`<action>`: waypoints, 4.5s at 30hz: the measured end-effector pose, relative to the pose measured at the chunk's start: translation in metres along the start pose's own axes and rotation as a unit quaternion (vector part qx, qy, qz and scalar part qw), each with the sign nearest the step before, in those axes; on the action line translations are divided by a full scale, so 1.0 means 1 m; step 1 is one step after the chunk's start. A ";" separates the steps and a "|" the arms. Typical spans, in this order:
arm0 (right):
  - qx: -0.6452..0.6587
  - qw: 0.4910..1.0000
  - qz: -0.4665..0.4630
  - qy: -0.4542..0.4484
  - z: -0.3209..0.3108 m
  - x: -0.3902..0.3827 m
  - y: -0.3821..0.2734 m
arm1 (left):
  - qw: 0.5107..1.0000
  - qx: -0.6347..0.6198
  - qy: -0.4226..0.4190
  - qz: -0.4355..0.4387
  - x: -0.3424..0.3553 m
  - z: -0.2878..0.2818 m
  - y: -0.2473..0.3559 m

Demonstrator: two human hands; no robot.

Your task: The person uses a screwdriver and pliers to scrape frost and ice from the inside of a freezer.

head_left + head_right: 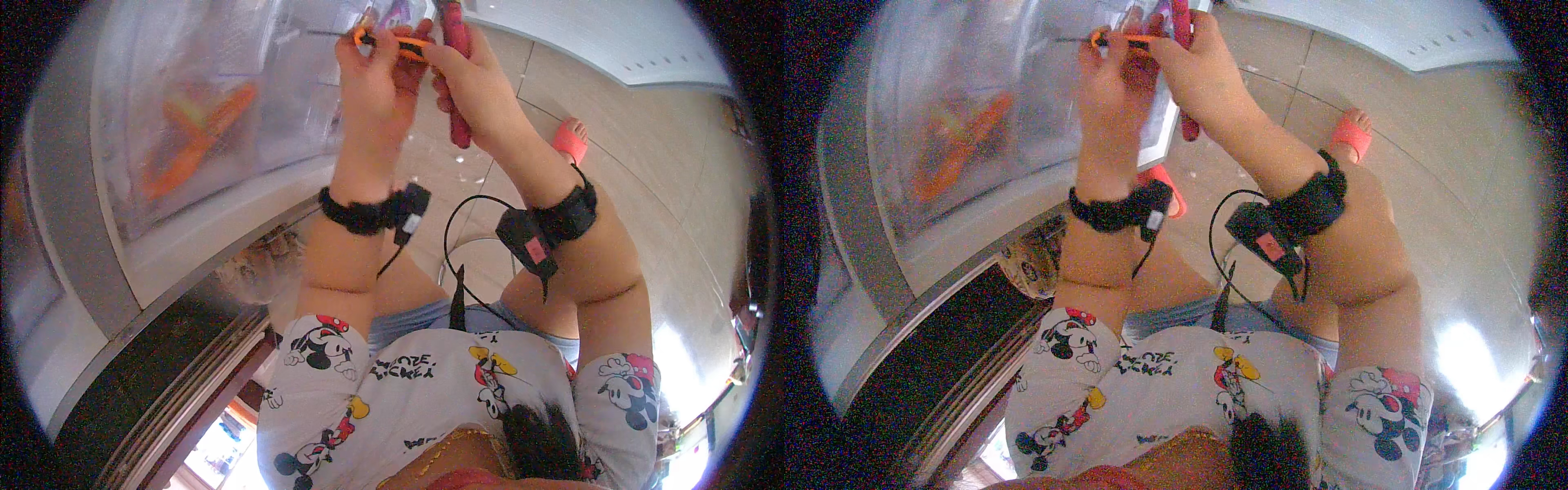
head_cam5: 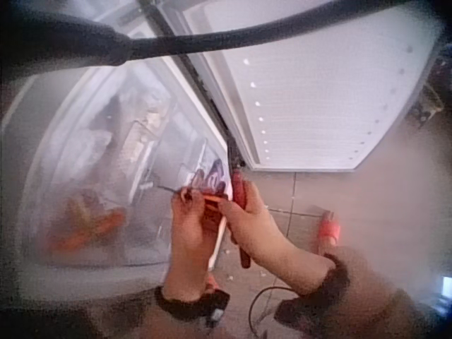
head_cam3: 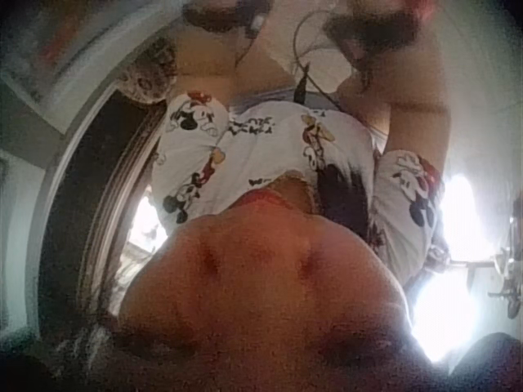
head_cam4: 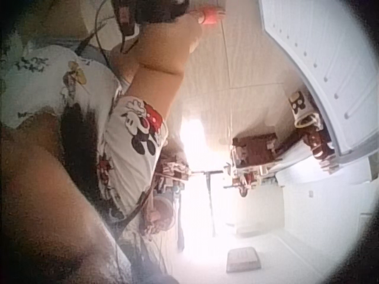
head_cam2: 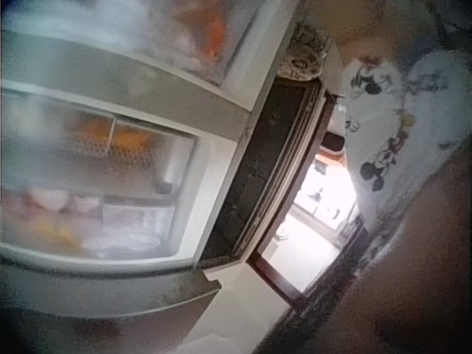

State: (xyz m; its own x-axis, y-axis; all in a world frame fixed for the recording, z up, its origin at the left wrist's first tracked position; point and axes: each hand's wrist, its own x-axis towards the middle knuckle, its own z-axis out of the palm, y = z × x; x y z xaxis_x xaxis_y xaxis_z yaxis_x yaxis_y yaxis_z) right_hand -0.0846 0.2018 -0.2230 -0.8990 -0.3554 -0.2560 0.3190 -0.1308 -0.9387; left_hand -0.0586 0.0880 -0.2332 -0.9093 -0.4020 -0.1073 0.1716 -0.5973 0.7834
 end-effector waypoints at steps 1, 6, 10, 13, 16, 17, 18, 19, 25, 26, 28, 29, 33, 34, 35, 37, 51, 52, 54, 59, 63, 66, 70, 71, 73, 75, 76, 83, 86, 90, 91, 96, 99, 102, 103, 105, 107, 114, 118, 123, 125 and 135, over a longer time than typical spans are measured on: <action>0.011 1.000 0.022 -0.008 -0.003 -0.004 0.000 | 1.000 0.010 -0.002 0.016 -0.016 0.009 -0.001; -0.058 0.998 0.012 -0.016 -0.002 -0.024 -0.007 | 0.998 0.058 -0.032 -0.006 -0.027 -0.007 0.017; -0.080 0.992 -0.095 0.000 0.001 -0.023 -0.004 | 0.999 0.039 -0.037 0.003 -0.019 -0.008 0.020; -0.105 0.990 -0.090 0.008 0.001 -0.022 -0.007 | 0.999 0.034 -0.032 0.016 -0.008 -0.015 0.021; -0.125 0.991 -0.050 0.009 0.001 -0.024 -0.016 | 0.998 0.038 -0.030 0.028 0.002 -0.027 0.021; -0.128 0.991 -0.039 0.010 0.001 -0.023 -0.018 | 0.999 0.030 -0.029 0.018 0.006 -0.029 0.022; -0.113 0.992 -0.060 0.013 0.001 -0.022 -0.017 | 0.999 0.022 -0.029 0.008 0.009 -0.030 0.021; -0.099 0.992 -0.081 0.015 0.000 -0.021 -0.013 | 0.999 0.025 -0.022 0.009 0.011 -0.031 0.020; 0.022 0.995 -0.059 0.081 0.020 -0.021 0.024 | 1.000 -0.003 -0.012 0.024 0.024 -0.011 0.018; 0.013 0.996 -0.056 0.071 0.023 -0.022 0.029 | 1.000 -0.005 -0.010 0.027 0.029 -0.013 0.017; -0.034 0.999 -0.032 0.017 0.026 -0.026 0.036 | 0.999 -0.007 -0.006 0.033 0.035 -0.017 0.015; -0.023 0.999 -0.030 0.016 0.028 -0.028 0.034 | 0.999 -0.005 -0.002 0.036 0.035 -0.018 0.015; 0.079 0.995 -0.008 0.066 0.035 -0.030 0.027 | 0.999 -0.003 0.000 0.036 0.035 -0.020 0.015; 0.031 0.999 0.002 0.036 0.033 -0.029 0.026 | 0.999 -0.010 -0.003 0.038 0.035 -0.020 0.015; -0.017 1.000 0.012 0.007 0.028 -0.027 0.026 | 0.999 -0.016 -0.007 0.040 0.036 -0.020 0.015; -0.044 0.999 0.003 -0.011 0.028 -0.027 0.027 | 0.999 -0.021 -0.008 0.045 0.036 -0.019 0.015; -0.045 0.998 -0.042 -0.006 0.029 -0.025 0.031 | 0.999 -0.035 0.002 0.035 0.040 -0.022 0.013; -0.047 0.998 -0.041 -0.010 0.030 -0.025 0.032 | 0.999 -0.032 0.001 0.036 0.040 -0.022 0.013; 0.005 0.996 -0.074 0.047 0.036 -0.023 0.035 | 0.999 -0.028 -0.003 0.037 0.040 -0.021 0.013; -0.084 0.994 -0.064 0.034 0.031 -0.022 0.026 | 0.999 -0.031 -0.006 0.037 0.040 -0.022 0.014; -0.134 0.988 -0.076 0.021 0.028 -0.018 0.029 | 0.999 -0.029 -0.006 0.041 0.040 -0.020 0.012; -0.094 0.991 -0.087 0.025 0.027 -0.019 0.025 | 0.999 -0.016 0.018 0.037 0.038 -0.020 0.013; -0.032 0.999 -0.030 0.021 0.027 -0.017 0.018 | 0.999 -0.005 -0.010 0.043 0.039 -0.020 0.014; -0.045 0.999 -0.021 -0.013 0.025 -0.019 0.021 | 0.999 0.002 -0.003 0.046 0.040 -0.020 0.014; -0.052 0.998 -0.011 -0.029 0.025 -0.019 0.024 | 0.999 0.005 0.004 0.052 0.038 -0.023 0.013; -0.046 0.999 -0.010 0.014 0.027 -0.015 0.022 | 0.998 -0.005 0.001 0.057 0.038 -0.023 0.012; -0.065 0.998 -0.023 0.004 0.026 -0.016 0.021 | 0.998 -0.002 0.012 0.063 0.040 -0.025 0.011; -0.100 0.993 -0.057 0.011 0.025 -0.013 0.017 | 0.999 0.003 0.021 0.042 0.038 -0.029 0.021; -0.098 0.986 -0.132 0.039 0.031 -0.018 0.024 | 0.999 0.007 -0.002 0.043 0.035 -0.030 0.020; -0.087 0.994 -0.062 0.018 0.022 -0.014 0.015 | 0.999 -0.008 -0.027 0.015 0.026 -0.025 0.020; -0.057 0.998 -0.037 0.004 0.021 -0.015 0.011 | 0.999 -0.013 -0.027 0.018 0.025 -0.024 0.020; 0.025 1.000 -0.003 -0.008 0.014 -0.017 0.010 | 0.999 -0.010 -0.012 0.028 0.027 -0.023 0.017; -0.036 0.991 -0.113 0.066 0.013 -0.019 -0.004 | 0.999 -0.024 0.006 0.029 0.029 -0.015 0.016; 0.019 0.999 -0.042 0.021 0.017 -0.021 0.001 | 0.999 -0.026 -0.007 0.029 0.034 -0.020 0.017; -0.025 0.997 -0.070 0.020 0.019 -0.023 0.006 | 0.999 -0.039 -0.006 0.031 0.035 -0.020 0.016; -0.111 0.986 -0.122 0.016 0.024 -0.026 0.013 | 0.997 -0.062 0.000 0.035 0.037 -0.021 0.014; -0.115 0.989 -0.091 0.026 0.023 -0.025 0.011 | 0.996 -0.070 -0.001 0.046 0.039 -0.021 0.013; -0.138 0.989 -0.055 0.017 0.024 -0.029 0.011 | 0.996 -0.077 -0.005 0.047 0.041 -0.022 0.014; -0.129 0.983 -0.121 0.053 0.028 -0.024 0.015 | 0.997 -0.058 0.030 0.046 0.036 -0.018 0.015; -0.157 0.983 -0.091 0.018 0.023 -0.022 0.012 | 0.998 -0.063 0.009 0.029 0.035 -0.021 0.016; -0.147 0.984 -0.091 0.038 0.022 -0.022 0.007 | 0.997 -0.067 0.014 0.047 0.035 -0.020 0.016; -0.179 0.983 -0.047 0.016 0.020 -0.019 0.008 | 0.996 -0.070 0.011 0.059 0.035 -0.018 0.014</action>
State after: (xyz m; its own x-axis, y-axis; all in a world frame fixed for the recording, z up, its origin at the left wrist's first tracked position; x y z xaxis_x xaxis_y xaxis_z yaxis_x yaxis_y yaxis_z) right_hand -0.0593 0.1887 -0.2211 -0.9303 -0.3274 -0.1656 0.1132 0.1734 -0.9783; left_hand -0.0817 0.0531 -0.2368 -0.8712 -0.4897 -0.0334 0.3302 -0.6351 0.6983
